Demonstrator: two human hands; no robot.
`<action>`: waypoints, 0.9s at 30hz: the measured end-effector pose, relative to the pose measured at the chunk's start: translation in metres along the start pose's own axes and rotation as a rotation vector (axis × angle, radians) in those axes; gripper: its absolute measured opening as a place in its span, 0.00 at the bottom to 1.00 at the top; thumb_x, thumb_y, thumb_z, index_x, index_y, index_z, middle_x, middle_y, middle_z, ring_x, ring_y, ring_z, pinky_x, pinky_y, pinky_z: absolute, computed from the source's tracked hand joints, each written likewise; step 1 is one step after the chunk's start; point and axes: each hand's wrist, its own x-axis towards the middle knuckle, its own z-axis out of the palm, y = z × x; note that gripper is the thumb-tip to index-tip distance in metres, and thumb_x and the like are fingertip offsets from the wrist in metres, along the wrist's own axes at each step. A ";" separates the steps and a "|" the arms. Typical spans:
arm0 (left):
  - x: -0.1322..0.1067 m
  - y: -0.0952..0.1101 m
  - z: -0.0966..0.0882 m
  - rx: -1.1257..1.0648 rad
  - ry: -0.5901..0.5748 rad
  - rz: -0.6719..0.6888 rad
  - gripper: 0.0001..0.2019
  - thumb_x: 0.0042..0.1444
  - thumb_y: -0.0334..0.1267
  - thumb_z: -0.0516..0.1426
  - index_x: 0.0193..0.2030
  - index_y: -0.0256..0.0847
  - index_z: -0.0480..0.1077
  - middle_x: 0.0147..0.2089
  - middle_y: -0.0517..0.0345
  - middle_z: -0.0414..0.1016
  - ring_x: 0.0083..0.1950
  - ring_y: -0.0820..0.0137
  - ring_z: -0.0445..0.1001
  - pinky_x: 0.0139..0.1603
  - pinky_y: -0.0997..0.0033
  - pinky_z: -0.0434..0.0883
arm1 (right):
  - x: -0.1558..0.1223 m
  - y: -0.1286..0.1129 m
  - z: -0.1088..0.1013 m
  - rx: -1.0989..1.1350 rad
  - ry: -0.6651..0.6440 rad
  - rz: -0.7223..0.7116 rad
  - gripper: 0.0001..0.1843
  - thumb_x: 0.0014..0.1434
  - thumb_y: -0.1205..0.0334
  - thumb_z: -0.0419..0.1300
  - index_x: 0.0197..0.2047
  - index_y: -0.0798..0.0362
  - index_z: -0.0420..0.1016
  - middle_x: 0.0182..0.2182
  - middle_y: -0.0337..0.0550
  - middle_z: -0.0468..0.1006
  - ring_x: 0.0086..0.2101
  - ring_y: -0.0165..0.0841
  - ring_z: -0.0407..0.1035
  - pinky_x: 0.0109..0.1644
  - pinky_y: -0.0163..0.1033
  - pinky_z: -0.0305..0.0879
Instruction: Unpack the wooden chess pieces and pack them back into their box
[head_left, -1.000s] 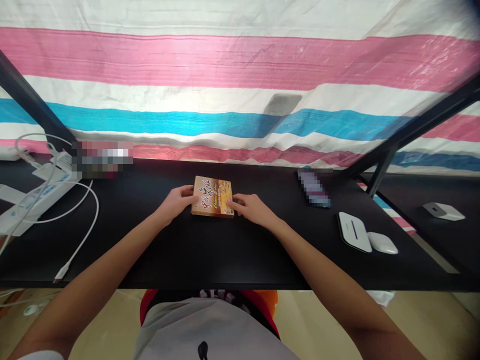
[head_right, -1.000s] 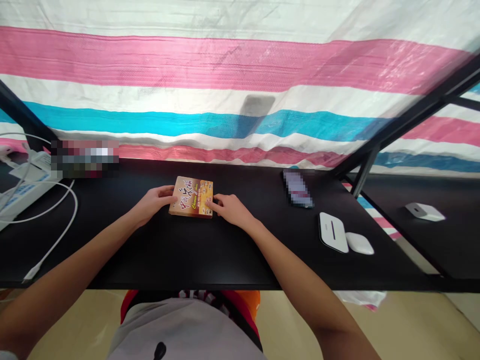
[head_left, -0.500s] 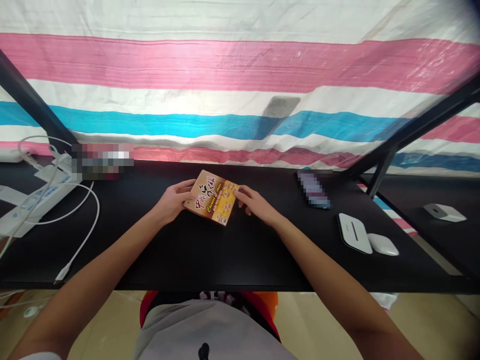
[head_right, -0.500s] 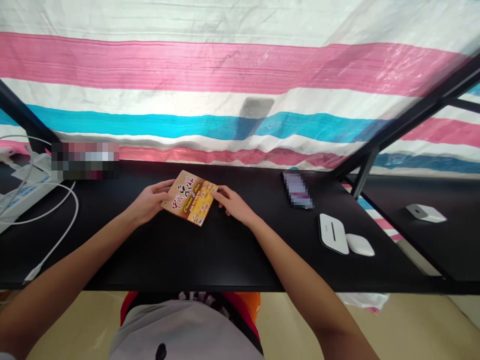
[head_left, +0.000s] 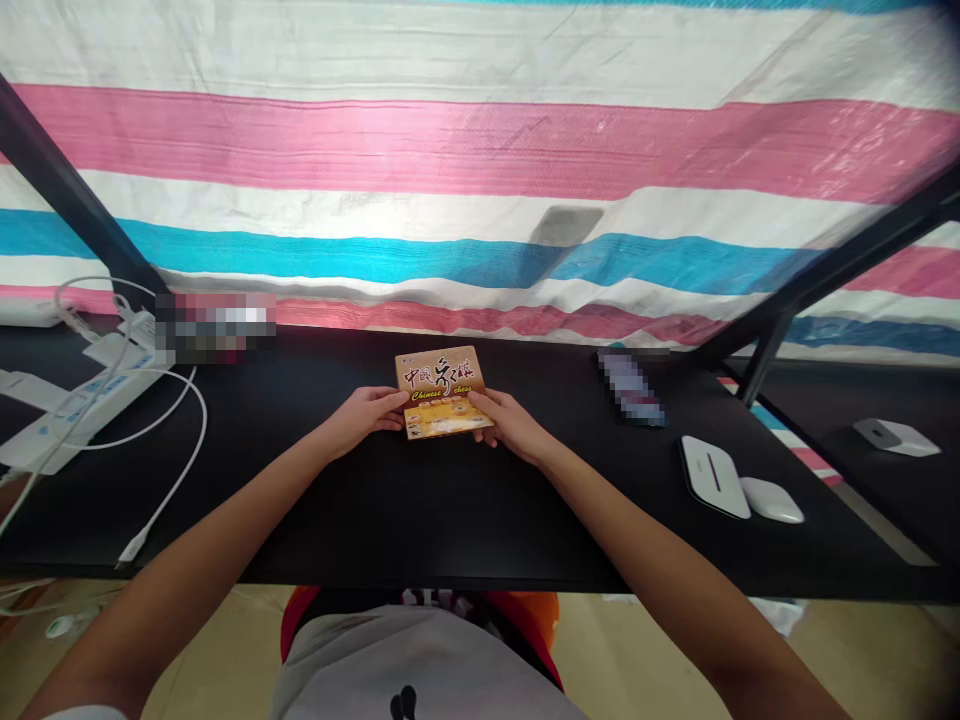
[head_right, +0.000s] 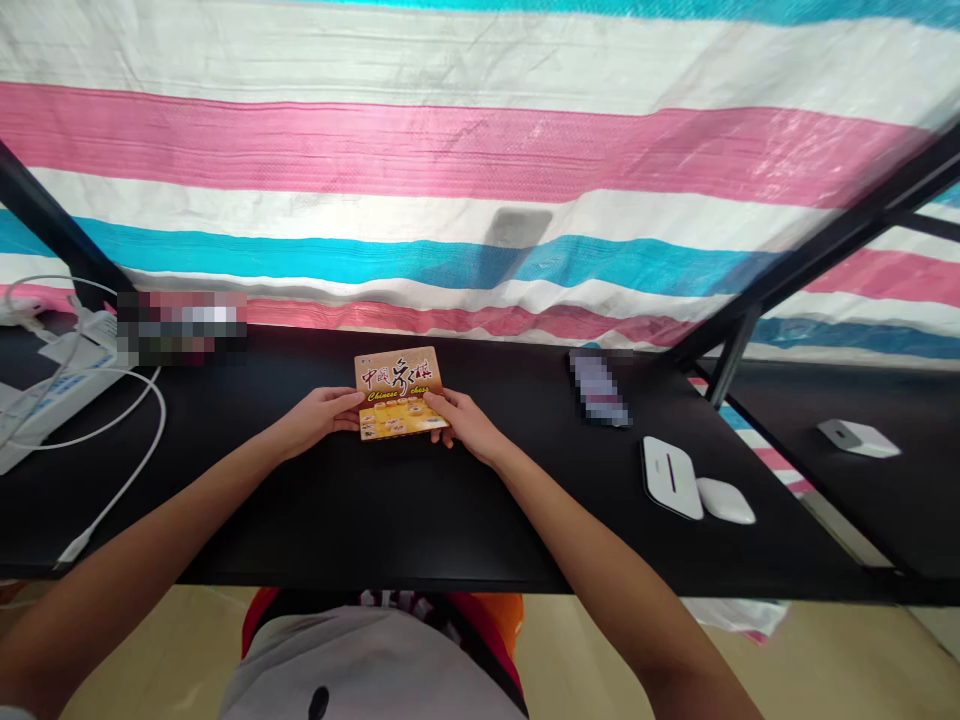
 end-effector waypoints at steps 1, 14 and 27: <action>0.000 -0.003 0.001 0.029 0.004 0.012 0.20 0.50 0.46 0.63 0.45 0.32 0.73 0.42 0.46 0.78 0.34 0.70 0.75 0.40 0.68 0.73 | 0.001 0.001 -0.001 -0.007 -0.006 0.004 0.18 0.57 0.49 0.59 0.41 0.56 0.69 0.25 0.38 0.73 0.17 0.23 0.65 0.13 0.26 0.56; 0.032 0.003 0.002 0.037 0.088 0.140 0.22 0.50 0.50 0.62 0.43 0.32 0.74 0.40 0.47 0.78 0.37 0.67 0.76 0.37 0.68 0.72 | 0.024 -0.004 -0.007 -0.149 -0.016 0.067 0.19 0.59 0.49 0.56 0.46 0.55 0.69 0.20 0.34 0.70 0.14 0.24 0.63 0.12 0.27 0.60; 0.036 -0.009 -0.006 0.103 0.102 0.297 0.26 0.49 0.53 0.60 0.47 0.33 0.74 0.41 0.48 0.78 0.36 0.66 0.75 0.38 0.65 0.73 | 0.018 -0.009 -0.001 -0.377 0.097 -0.012 0.20 0.61 0.48 0.52 0.45 0.56 0.70 0.15 0.30 0.65 0.11 0.21 0.55 0.11 0.27 0.52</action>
